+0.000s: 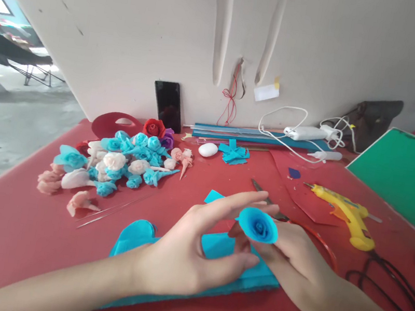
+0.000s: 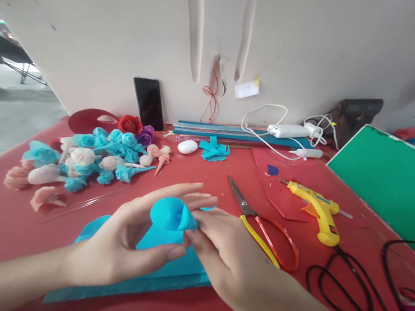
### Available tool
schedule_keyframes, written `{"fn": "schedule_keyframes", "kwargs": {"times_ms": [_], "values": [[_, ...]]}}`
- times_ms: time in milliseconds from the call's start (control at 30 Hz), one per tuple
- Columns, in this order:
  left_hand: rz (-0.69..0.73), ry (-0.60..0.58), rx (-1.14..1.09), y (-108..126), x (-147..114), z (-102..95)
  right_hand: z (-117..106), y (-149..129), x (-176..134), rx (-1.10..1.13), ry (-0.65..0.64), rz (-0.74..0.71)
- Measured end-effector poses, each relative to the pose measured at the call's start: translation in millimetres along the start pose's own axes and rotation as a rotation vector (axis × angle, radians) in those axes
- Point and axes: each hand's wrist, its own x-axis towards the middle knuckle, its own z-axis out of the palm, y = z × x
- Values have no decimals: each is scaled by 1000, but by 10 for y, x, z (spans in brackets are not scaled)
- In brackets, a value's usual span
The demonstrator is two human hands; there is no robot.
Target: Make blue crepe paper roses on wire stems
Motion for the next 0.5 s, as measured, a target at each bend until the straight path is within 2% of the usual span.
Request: {"fn": "schedule_keyframes", "kwargs": {"times_ms": [200,333,433,500], "values": [[-39,5,-21,-15,-26,-8,3,-22,-36,-6,-39,100],[-13,102,-87,-23,-8,-46,-2,-3,-54,2,22,208],[7,182,-91,-35,30,-82,-6,8,-55,3,72,199],[34,191,-31,-53,55,-103,-9,14,-47,-45,66,146]]}}
